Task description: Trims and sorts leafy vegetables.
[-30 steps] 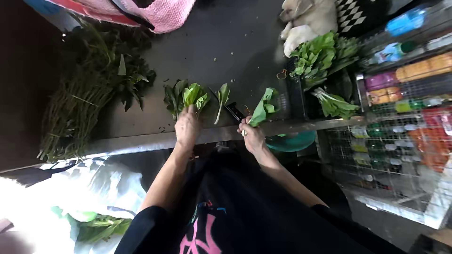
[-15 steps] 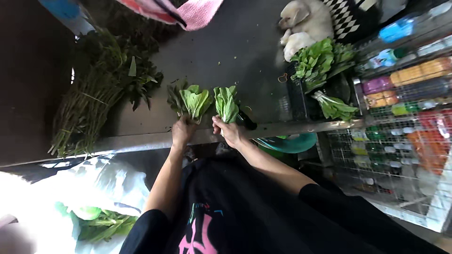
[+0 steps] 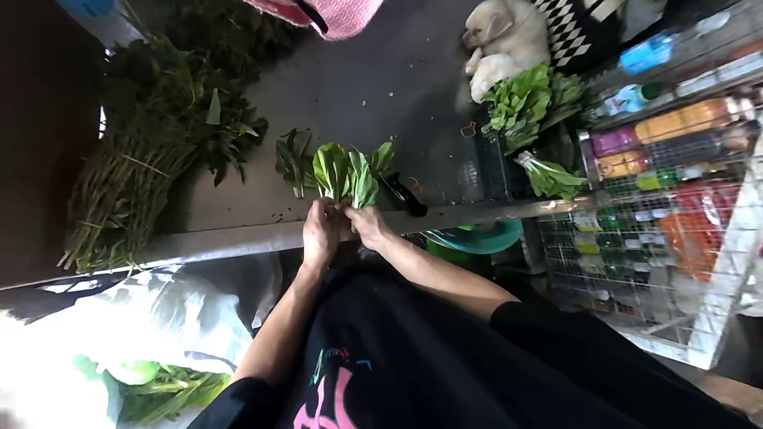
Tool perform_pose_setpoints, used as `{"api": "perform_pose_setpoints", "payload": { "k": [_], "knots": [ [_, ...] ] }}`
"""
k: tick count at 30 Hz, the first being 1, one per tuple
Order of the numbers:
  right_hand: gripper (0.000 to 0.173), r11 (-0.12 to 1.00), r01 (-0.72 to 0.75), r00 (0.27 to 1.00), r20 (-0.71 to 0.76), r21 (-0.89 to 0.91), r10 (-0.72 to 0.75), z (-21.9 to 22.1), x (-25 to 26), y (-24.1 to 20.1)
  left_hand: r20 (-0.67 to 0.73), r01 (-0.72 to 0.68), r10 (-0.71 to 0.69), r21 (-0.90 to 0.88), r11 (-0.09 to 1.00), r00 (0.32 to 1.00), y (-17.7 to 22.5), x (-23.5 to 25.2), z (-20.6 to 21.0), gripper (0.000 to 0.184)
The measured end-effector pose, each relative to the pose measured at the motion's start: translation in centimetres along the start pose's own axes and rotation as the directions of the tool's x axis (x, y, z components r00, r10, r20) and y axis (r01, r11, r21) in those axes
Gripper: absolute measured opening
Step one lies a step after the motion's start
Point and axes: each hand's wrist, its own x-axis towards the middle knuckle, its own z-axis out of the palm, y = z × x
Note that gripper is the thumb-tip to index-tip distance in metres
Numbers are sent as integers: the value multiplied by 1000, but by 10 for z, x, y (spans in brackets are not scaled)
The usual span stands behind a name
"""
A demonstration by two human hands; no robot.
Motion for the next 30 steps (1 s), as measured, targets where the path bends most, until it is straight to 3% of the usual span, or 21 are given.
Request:
{"api": "perform_pose_setpoints", "payload": {
  "k": [3, 6, 7, 9, 11, 15, 19, 23, 26, 30],
  "knots": [
    [17, 999, 29, 999, 35, 23, -30, -11, 0, 0, -13, -27, 26, -77, 997, 1000, 0, -7, 0, 50],
    [30, 996, 93, 996, 14, 7, -93, -16, 1, 4, 18, 107, -107, -325, 940, 994, -2, -9, 2, 66],
    [30, 993, 114, 993, 2, 15, -115, -17, 1, 6, 38, 182, -186, -470, 864, 982, -1, -11, 6, 68],
    [30, 986, 154, 988, -17, 64, -154, -18, 0, 7, 116, 296, -318, -739, 606, 941, 1, -11, 11, 64],
    [37, 974, 189, 981, 11, 125, -192, -21, 0, 9, 222, 388, -381, -807, 445, 898, 2, -8, 7, 52],
    [27, 964, 190, 976, 70, 185, -206, -27, -7, 12, 409, 537, -349, -683, 495, 843, 7, 0, -7, 23],
    [24, 945, 105, 986, 93, 308, -140, -34, -11, 8, 355, 467, -304, -672, 574, 884, 8, 2, -7, 10],
    [41, 939, 117, 962, 197, 323, -188, -45, -11, 6, 308, 438, -312, -662, 609, 899, 13, -2, 1, 17],
    [41, 944, 110, 955, 231, 310, -187, -55, -7, 3, 292, 442, -341, -704, 556, 894, 22, -5, 6, 20],
    [27, 922, 95, 946, 253, 376, -201, -76, -2, -5, 301, 406, -312, -838, 365, 901, 37, -9, 18, 21]
  ]
}}
